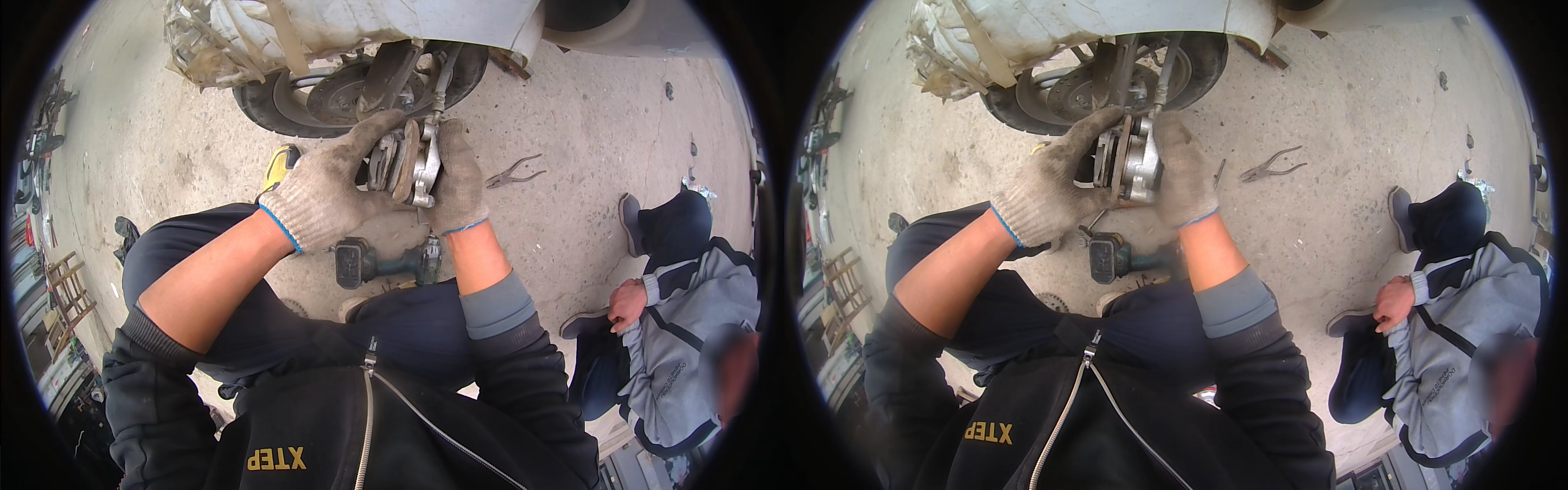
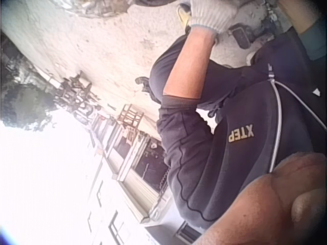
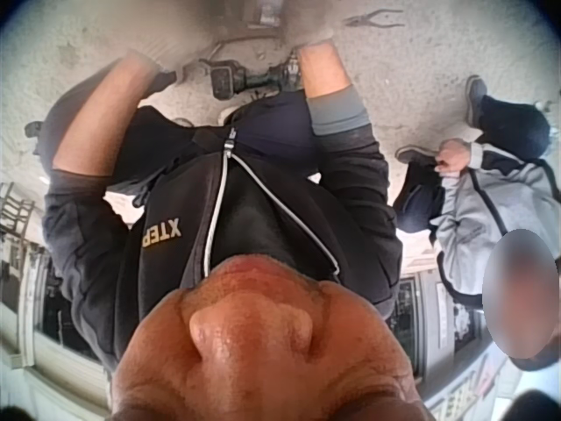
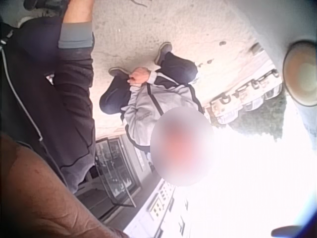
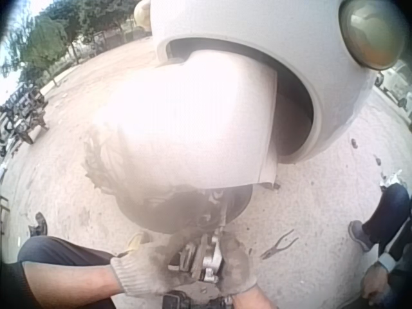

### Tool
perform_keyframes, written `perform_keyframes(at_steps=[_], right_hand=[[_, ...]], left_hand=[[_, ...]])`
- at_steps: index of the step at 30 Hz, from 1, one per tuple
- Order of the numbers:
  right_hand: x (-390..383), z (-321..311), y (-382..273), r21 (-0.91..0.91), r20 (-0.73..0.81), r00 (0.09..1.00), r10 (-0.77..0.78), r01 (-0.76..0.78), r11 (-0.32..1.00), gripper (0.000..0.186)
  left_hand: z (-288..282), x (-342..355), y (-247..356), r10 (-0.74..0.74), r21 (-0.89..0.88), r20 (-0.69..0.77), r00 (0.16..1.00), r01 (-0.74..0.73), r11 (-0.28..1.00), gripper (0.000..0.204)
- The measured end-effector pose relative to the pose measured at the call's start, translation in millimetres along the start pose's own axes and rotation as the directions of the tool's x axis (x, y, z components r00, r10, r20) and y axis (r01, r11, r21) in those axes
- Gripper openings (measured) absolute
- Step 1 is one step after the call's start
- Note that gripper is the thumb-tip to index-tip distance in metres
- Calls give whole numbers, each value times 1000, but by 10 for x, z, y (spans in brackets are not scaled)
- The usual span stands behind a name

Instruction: The person removes a brake caliper from a motorcycle wheel, then uses a hammer to tap and adjust the caliper assembly. They repeatedly reposition the caliper and strike it to loosen or align components.

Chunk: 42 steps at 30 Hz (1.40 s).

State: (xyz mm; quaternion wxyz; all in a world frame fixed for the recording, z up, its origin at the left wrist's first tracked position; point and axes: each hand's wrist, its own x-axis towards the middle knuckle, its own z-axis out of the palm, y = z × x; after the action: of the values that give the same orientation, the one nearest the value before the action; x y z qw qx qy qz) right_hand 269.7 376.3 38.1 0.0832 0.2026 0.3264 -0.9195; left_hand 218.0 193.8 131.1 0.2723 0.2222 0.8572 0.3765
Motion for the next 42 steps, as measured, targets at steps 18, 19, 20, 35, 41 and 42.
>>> perform_keyframes(at_steps=[18,19,20,35,41,42], right_hand=[[1,-24,-53,-596,-120,946,-301,174,784,33],[-1,-18,-49,-603,-113,939,-324,195,774,32],[2,-16,-51,-618,-112,938,-329,194,762,32],[27,-148,-26,-495,-132,965,-228,135,858,41],[6,-111,-42,-495,-122,967,-225,137,858,47],[2,-104,-49,-508,-107,967,-230,146,849,48]], left_hand=[[106,-33,-7,-223,-4,-111,968,224,975,40],[105,-24,4,-263,5,-106,959,265,964,40],[103,-12,14,-301,16,-103,948,304,952,40],[148,-156,256,322,635,85,943,-300,711,51],[101,-174,237,298,654,146,943,-318,686,42],[85,-166,204,309,656,96,946,-294,695,39]])
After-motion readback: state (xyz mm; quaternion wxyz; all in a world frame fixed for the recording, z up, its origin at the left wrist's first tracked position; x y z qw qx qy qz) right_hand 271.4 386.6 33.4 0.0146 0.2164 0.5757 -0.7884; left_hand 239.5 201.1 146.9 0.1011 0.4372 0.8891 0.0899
